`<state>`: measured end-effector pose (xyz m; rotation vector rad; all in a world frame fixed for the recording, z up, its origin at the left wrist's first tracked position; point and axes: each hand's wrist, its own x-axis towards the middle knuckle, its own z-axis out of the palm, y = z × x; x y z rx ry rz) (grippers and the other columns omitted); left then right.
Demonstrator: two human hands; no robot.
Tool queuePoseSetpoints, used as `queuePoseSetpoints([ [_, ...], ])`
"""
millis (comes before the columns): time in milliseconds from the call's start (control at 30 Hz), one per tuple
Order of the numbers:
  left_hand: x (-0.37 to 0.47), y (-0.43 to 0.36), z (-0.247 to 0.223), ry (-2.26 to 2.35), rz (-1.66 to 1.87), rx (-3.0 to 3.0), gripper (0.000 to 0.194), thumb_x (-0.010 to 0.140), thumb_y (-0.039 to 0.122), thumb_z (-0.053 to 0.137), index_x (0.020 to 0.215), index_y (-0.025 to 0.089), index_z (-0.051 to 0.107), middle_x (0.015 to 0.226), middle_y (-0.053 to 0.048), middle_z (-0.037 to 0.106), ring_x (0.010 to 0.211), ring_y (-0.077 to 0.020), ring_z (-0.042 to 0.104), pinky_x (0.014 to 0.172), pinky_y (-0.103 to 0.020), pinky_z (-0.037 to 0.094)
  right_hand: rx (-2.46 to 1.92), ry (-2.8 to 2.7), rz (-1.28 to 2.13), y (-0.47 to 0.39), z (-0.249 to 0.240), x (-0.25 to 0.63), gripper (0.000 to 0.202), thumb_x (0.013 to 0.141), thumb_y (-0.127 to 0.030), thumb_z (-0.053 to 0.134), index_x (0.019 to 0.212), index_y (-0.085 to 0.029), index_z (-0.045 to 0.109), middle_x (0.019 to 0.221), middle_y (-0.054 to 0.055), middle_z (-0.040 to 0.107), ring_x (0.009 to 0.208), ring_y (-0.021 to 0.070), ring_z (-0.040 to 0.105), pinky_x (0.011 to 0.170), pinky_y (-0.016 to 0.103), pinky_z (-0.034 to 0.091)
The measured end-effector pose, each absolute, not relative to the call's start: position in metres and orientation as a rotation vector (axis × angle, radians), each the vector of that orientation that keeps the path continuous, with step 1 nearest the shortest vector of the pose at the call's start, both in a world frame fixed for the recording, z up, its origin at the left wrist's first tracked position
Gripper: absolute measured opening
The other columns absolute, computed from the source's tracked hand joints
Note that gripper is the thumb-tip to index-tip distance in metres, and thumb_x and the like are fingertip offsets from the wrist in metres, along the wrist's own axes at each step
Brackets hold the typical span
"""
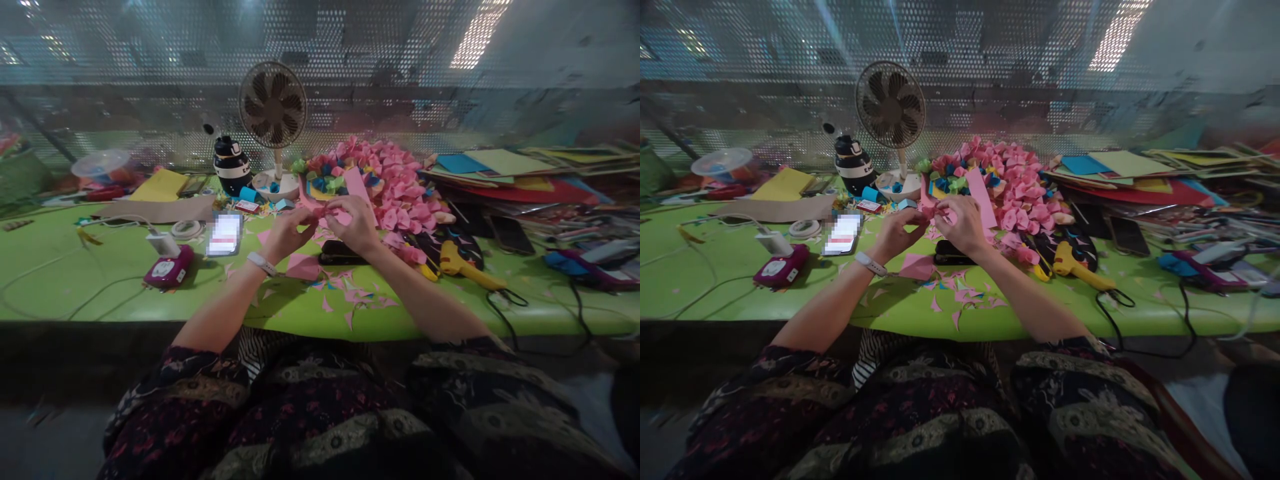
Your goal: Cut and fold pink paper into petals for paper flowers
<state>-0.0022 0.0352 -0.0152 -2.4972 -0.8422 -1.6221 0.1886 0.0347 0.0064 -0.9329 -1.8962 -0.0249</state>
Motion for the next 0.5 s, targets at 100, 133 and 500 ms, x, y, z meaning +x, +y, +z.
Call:
queuePoseSetpoints([
  [100,-0.005,0.035,-0.015,-0.842,-1.479,-2.5,0.005,0.09,0.019,0.059,0.09,0.017,0.064,0.083,-0.006,0.071,0.074,-0.0153,0.067,0.067,-0.026,0.049,-0.93,-1.891,-0.037,0.035,0.005,0.188,0.004,0.081,-0.025,0.065,0.085,-0.024,0.066,0.102,0.006,0.076,0.103,0.0264,0.067,0.097,0.047,0.045],
  [133,-0.006,0.034,-0.014,-0.849,-1.422,-2.507,0.007,0.091,0.019,0.058,0.092,0.017,0.064,0.086,-0.006,0.072,0.077,-0.0161,0.067,0.069,-0.027,0.05,-0.931,-1.889,-0.047,0.036,0.005,0.188,0.003,0.081,-0.025,0.065,0.084,-0.024,0.066,0.102,0.006,0.076,0.103,0.0264,0.067,0.097,0.047,0.044],
  [500,-0.011,0.029,-0.004,-0.786,-1.11,-2.524,0.016,0.098,0.02,0.048,0.097,0.016,0.064,0.095,-0.009,0.072,0.083,-0.0165,0.068,0.072,-0.027,0.051,-0.931,-1.968,-0.119,0.035,0.005,0.19,0.006,0.085,-0.028,0.064,0.081,-0.024,0.067,0.104,0.005,0.075,0.107,0.0262,0.065,0.103,0.049,0.038],
])
